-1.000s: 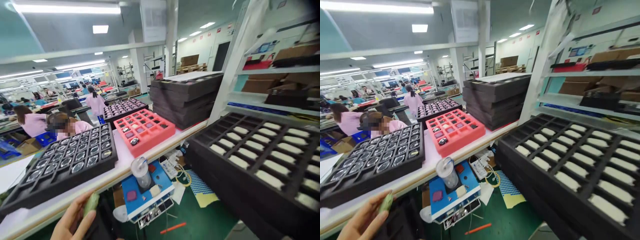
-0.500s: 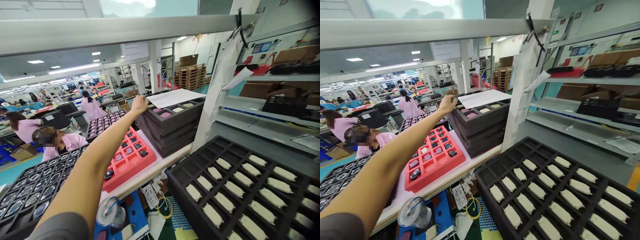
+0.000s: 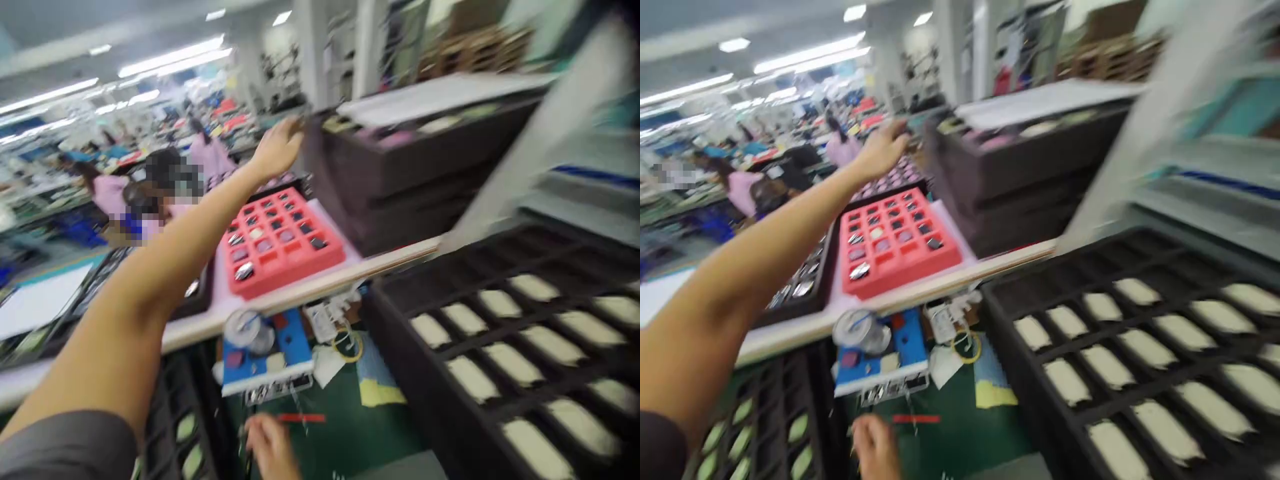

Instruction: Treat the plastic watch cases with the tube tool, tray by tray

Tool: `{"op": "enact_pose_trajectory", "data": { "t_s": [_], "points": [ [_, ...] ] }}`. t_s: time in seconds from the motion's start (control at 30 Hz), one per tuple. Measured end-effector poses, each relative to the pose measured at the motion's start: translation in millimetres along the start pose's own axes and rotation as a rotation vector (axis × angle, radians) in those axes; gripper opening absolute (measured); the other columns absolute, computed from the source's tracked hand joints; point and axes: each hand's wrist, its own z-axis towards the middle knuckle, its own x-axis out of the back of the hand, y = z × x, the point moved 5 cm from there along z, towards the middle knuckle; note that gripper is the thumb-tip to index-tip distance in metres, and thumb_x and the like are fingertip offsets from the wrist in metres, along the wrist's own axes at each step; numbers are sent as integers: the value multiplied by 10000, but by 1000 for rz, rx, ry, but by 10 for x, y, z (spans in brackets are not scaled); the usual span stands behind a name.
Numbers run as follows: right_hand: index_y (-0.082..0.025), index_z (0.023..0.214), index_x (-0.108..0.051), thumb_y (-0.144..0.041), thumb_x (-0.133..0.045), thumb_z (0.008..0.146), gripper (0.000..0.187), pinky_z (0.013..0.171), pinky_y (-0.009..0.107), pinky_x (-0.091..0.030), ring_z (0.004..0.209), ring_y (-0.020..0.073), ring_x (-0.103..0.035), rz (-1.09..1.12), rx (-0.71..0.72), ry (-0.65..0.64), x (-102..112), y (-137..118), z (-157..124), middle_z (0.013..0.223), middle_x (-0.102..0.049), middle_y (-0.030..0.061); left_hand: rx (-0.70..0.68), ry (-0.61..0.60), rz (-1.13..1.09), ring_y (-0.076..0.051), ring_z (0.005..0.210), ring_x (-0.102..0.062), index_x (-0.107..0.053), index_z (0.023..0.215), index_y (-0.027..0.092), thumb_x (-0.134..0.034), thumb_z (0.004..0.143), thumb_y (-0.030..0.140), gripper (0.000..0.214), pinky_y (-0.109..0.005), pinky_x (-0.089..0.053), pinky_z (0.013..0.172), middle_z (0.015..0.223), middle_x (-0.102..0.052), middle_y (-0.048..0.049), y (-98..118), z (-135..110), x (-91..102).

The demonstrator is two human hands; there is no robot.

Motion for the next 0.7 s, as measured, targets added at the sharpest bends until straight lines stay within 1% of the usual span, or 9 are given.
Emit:
{"op": "enact_pose_trajectory", "data": {
  "t_s": [0.07, 0.1, 0.17, 0.23, 0.3, 0.33, 0.4, 0.53, 0.7],
  "points": [
    [-271, 1127, -677, -475, -610, 1012, 244, 675, 357, -627, 825, 203, -687, 84, -32, -36, -293, 375, -189, 995, -706, 40, -239, -52, 284, -383, 1458, -422, -430, 1391, -203, -215, 932, 142, 613, -525, -326, 1105, 1430, -555, -192, -208, -896, 260],
    [-292, 1116, -679, -492, -559, 1028, 250, 668, 390, -631, 797, 216, -686, 126, -44, -53, -445, 574, -277, 967, -706, 36, -327, -40, 369, -350, 1444, -475, -516, 1396, -122, -346, 923, 186, 590, -504, -328, 1126, 1407, -604, -185, -347, -1421, 403],
    [-339, 1103, -687, -488, -488, 1044, 256, 761, 464, -639, 883, 260, -712, 186, -39, -93, -747, 939, -395, 1033, -715, 32, -412, -110, 490, -358, 1402, -508, -560, 1365, -103, -254, 969, 278, 629, -483, -321, 1079, 1362, -606, -122, -666, -2602, 617],
    [-309, 1118, -697, -452, -510, 1038, 249, 836, 462, -627, 985, 267, -712, 216, 5, -131, -1017, 1195, -437, 1146, -704, 58, -250, -132, 554, -326, 1366, -558, -645, 1296, -12, -371, 1028, 333, 516, -478, -367, 1105, 1330, -647, -148, -1034, -3873, 802],
    [-271, 1100, -719, -433, -541, 1025, 252, 856, 438, -621, 1032, 267, -707, 217, 72, -161, -1222, 1314, -457, 1162, -700, 74, 99, -173, 588, -294, 1315, -591, -693, 1247, 90, -520, 1007, 317, 373, -443, -404, 1129, 1346, -675, -140, -1466, -5157, 887],
    [-260, 1094, -724, -430, -546, 1024, 257, 840, 419, -623, 1017, 255, -710, 208, 110, -164, -1296, 1332, -473, 1155, -701, 75, 319, -175, 585, -277, 1285, -606, -710, 1220, 132, -536, 1000, 309, 331, -427, -422, 1128, 1313, -701, -117, -1699, -5768, 895],
    [-247, 1083, -724, -436, -534, 1030, 273, 790, 383, -629, 942, 223, -722, 169, 205, -152, -1405, 1322, -520, 1135, -699, 73, 511, -161, 593, -295, 1113, -673, -750, 1075, 130, -545, 970, 265, 267, -440, -508, 1006, 1132, -752, -140, -2012, -6774, 797],
    [-222, 1065, -711, -496, -518, 1035, 337, 720, 340, -634, 843, 194, -739, 114, 296, -119, -1569, 1333, -588, 1015, -723, 63, 628, -207, 539, -265, 980, -697, -763, 940, 169, -587, 952, 271, 204, -386, -546, 890, 981, -754, -100, -2112, -7839, 375],
    [-206, 1010, -692, -561, -515, 1020, 398, 619, 241, -612, 788, 151, -746, 166, 258, -75, -1738, 1350, -486, 989, -727, 46, 630, -228, 503, -268, 1032, -685, -747, 972, 174, -633, 962, 332, 196, -382, -528, 925, 1028, -723, -100, -1656, -8146, 80]
  ]
}}
